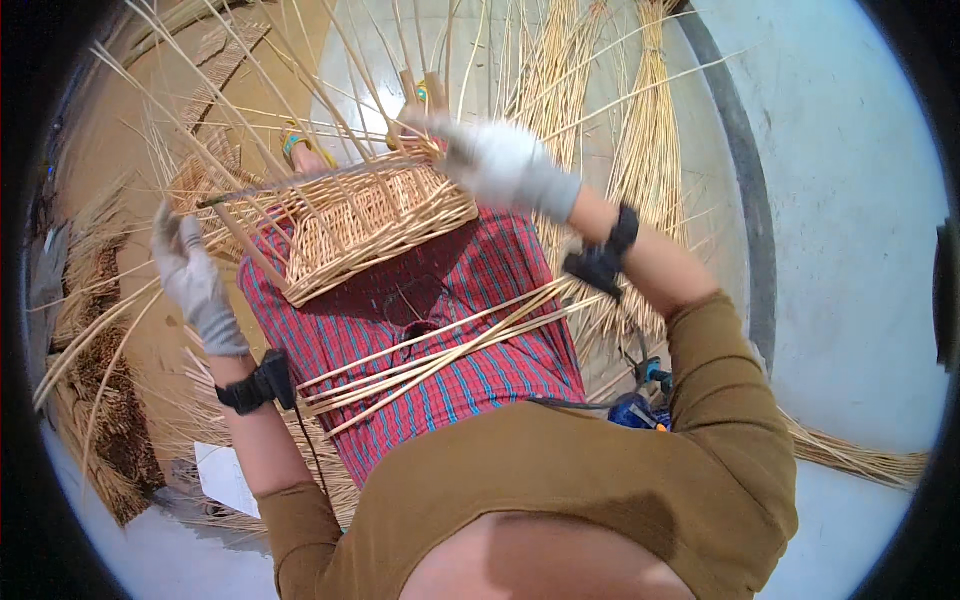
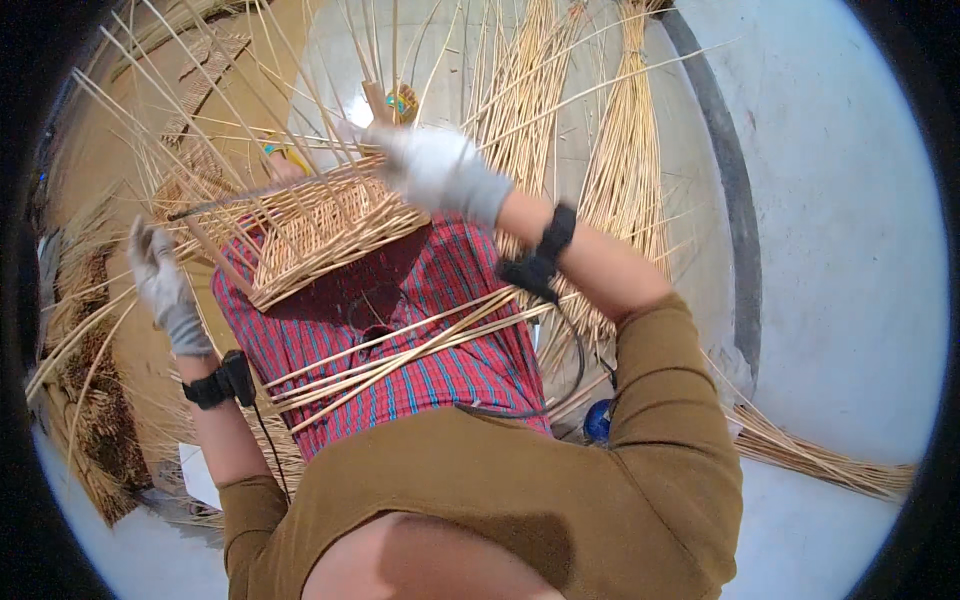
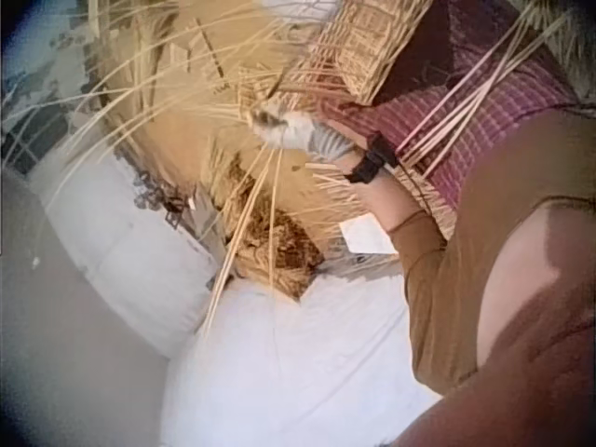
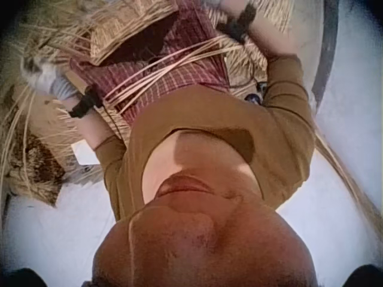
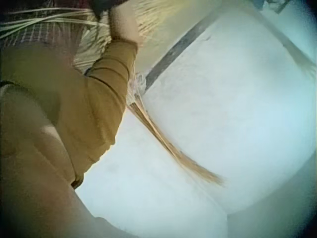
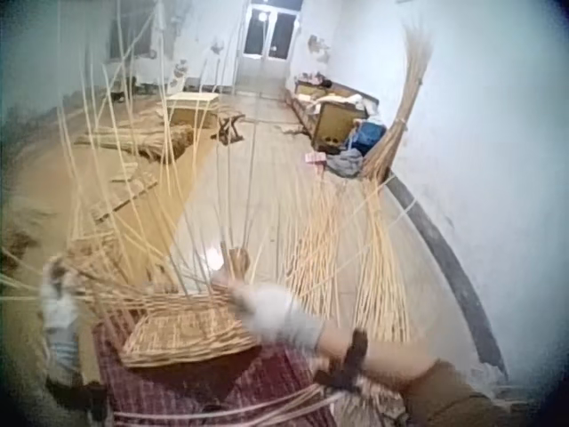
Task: Weaving a rectangular basket using long, flexible plant fibers.
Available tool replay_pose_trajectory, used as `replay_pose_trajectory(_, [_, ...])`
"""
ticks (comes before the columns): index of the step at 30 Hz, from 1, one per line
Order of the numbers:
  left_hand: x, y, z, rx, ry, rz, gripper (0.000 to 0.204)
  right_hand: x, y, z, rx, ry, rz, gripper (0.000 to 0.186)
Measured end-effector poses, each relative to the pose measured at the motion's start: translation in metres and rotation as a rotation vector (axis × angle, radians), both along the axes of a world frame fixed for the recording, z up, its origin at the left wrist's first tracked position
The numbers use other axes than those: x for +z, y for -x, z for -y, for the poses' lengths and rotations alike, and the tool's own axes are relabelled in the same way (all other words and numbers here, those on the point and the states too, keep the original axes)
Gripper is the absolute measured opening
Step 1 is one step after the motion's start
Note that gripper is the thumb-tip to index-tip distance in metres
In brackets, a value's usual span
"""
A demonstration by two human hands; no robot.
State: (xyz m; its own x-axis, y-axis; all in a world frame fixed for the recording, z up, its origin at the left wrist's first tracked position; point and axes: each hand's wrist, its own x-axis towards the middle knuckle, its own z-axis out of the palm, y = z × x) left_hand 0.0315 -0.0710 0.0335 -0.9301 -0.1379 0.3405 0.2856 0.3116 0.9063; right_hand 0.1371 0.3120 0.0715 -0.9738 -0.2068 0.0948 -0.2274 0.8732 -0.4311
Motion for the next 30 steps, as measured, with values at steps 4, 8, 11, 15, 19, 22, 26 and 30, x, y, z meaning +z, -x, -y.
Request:
replay_pose_trajectory(4, [0.007,-0.061,-0.078,0.058,0.144,-0.285,0.034,-0.045,-0.08,0.047,0.309,-0.014,0.52,0.057])
replay_pose_trajectory(8, [-0.017,-0.093,-0.18,-0.45,0.649,-0.345,0.074,-0.049,-0.036,-0.019,0.355,0.041,0.16,0.026])
replay_pose_trajectory(11, [-0.042,-0.093,-0.226,-0.458,0.752,-0.313,0.096,-0.032,0.041,-0.113,-0.081,-0.221,-0.23,0.038])
replay_pose_trajectory(15, [-0.06,-0.091,-0.237,-0.426,0.705,-0.177,0.107,-0.068,0.073,-0.168,0.014,-0.614,-0.216,0.062])
replay_pose_trajectory(19, [-0.056,-0.09,-0.235,-0.417,0.798,-0.211,0.1,-0.111,0.029,-0.161,-0.124,-0.254,0.336,0.063])
replay_pose_trajectory(22, [-0.05,-0.089,-0.234,-0.44,0.809,-0.216,0.099,-0.075,-0.004,-0.157,-0.196,-0.253,-0.007,0.032])
replay_pose_trajectory(26, [-0.061,-0.086,-0.23,-0.47,0.864,-0.109,0.099,0.027,-0.019,-0.125,0.218,-0.516,-0.323,0.021])
replay_pose_trajectory(30, [-0.098,-0.08,-0.225,-0.513,0.642,-0.375,0.076,0.036,0.008,-0.004,0.781,-0.046,0.123,0.005])
